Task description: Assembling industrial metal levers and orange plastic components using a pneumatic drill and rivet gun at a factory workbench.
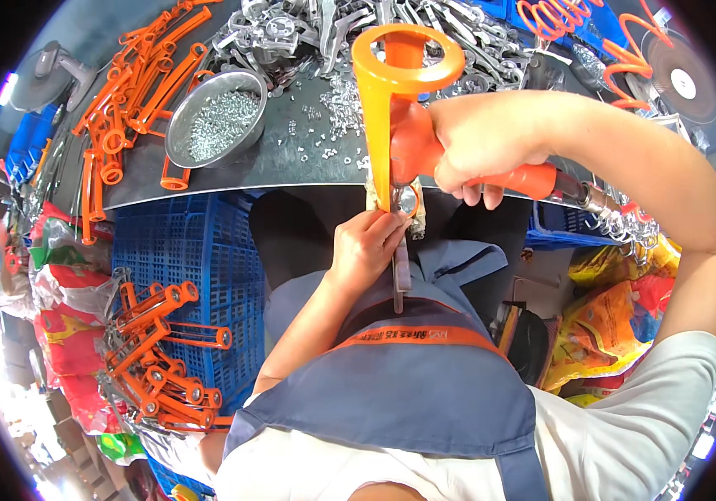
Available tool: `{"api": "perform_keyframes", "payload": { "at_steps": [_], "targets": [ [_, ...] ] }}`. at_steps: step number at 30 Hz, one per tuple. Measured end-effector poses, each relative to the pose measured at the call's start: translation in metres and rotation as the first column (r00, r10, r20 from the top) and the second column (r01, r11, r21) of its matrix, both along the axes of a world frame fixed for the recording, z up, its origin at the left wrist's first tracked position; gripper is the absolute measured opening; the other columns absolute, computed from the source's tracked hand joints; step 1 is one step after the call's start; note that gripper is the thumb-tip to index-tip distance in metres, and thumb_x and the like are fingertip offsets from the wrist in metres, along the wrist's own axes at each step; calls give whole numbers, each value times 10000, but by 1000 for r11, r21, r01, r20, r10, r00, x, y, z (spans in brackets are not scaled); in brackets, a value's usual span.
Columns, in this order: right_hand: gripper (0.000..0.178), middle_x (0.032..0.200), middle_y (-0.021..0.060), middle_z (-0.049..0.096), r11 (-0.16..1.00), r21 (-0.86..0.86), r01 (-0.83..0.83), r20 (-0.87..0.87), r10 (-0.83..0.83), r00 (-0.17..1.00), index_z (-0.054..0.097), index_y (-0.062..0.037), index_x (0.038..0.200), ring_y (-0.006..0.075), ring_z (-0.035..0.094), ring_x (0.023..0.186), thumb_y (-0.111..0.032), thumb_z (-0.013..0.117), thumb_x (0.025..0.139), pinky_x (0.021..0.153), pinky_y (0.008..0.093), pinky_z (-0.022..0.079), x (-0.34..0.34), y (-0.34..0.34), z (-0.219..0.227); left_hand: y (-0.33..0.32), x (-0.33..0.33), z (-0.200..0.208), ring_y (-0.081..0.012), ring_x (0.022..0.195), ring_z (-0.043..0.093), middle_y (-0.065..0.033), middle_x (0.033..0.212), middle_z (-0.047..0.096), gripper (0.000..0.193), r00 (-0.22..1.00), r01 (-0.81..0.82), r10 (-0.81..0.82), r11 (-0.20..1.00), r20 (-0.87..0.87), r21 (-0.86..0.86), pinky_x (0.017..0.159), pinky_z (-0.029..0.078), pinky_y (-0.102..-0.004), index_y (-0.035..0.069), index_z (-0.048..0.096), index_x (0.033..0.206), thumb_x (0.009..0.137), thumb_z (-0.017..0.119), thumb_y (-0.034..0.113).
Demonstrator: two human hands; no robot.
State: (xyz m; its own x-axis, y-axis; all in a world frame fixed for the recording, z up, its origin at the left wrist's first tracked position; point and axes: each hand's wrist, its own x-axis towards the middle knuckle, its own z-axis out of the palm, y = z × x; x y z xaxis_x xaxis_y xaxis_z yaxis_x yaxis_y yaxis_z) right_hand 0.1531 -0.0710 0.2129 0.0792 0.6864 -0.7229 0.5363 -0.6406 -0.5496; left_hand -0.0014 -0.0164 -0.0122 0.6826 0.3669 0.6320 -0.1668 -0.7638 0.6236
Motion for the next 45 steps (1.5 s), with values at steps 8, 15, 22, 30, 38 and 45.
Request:
{"api": "perform_keyframes", "payload": {
  "at_steps": [8, 15, 22, 30, 38, 45],
  "targets": [
    [204, 698, 87, 565, 999, -40, 3, 6, -3, 1000, 558, 44, 923, 145, 576, 569, -55, 555, 744, 507, 272, 521, 9, -4, -3, 10, -1, 9, -241, 527, 566, -59, 609, 553, 96, 992, 86, -85, 996, -90, 7, 468, 444, -345, 71, 633, 782, 732, 714, 82],
    [202, 663, 84, 547, 997, -75, 17, -11, -17, 1000, 548, 61, 912, 135, 547, 548, -74, 552, 761, 489, 268, 486, 13, -2, 0, 19, 2, 12, -232, 539, 582, -52, 621, 573, 84, 981, 160, -159, 987, -111, -2, 472, 456, -335, 75, 631, 773, 739, 707, 86],
    [178, 660, 83, 546, 999, -41, -18, -18, 17, 1000, 555, 70, 871, 131, 542, 536, -73, 550, 765, 471, 268, 473, 13, -8, -5, 18, 0, 9, -230, 548, 589, -54, 634, 588, 80, 983, 166, -164, 986, -79, 23, 476, 460, -334, 61, 630, 776, 746, 702, 80],
    [197, 682, 93, 567, 999, 50, 15, -9, -14, 1000, 557, 91, 873, 153, 578, 563, -78, 556, 773, 539, 279, 533, 13, -14, -5, 17, 0, 10, -229, 550, 590, -60, 638, 587, 90, 983, 146, -143, 989, -116, 21, 476, 459, -331, 56, 634, 797, 745, 704, 75],
    [245, 732, 116, 593, 999, -35, -34, 45, 36, 998, 562, 100, 930, 165, 601, 597, -79, 552, 764, 554, 281, 552, 17, -9, 1, 22, 1, 16, -218, 540, 578, -49, 622, 562, 96, 977, 187, -182, 982, -113, 30, 468, 453, -327, 61, 641, 811, 743, 706, 80],
    [363, 828, 157, 622, 993, -114, -26, -15, 25, 1000, 536, 78, 1072, 207, 652, 664, -71, 530, 740, 592, 308, 572, 22, -5, 10, 22, 1, 6, -215, 508, 546, -38, 593, 518, 139, 980, 190, -187, 981, -72, 39, 443, 433, -325, 67, 639, 846, 729, 713, 53]
  ]
}}
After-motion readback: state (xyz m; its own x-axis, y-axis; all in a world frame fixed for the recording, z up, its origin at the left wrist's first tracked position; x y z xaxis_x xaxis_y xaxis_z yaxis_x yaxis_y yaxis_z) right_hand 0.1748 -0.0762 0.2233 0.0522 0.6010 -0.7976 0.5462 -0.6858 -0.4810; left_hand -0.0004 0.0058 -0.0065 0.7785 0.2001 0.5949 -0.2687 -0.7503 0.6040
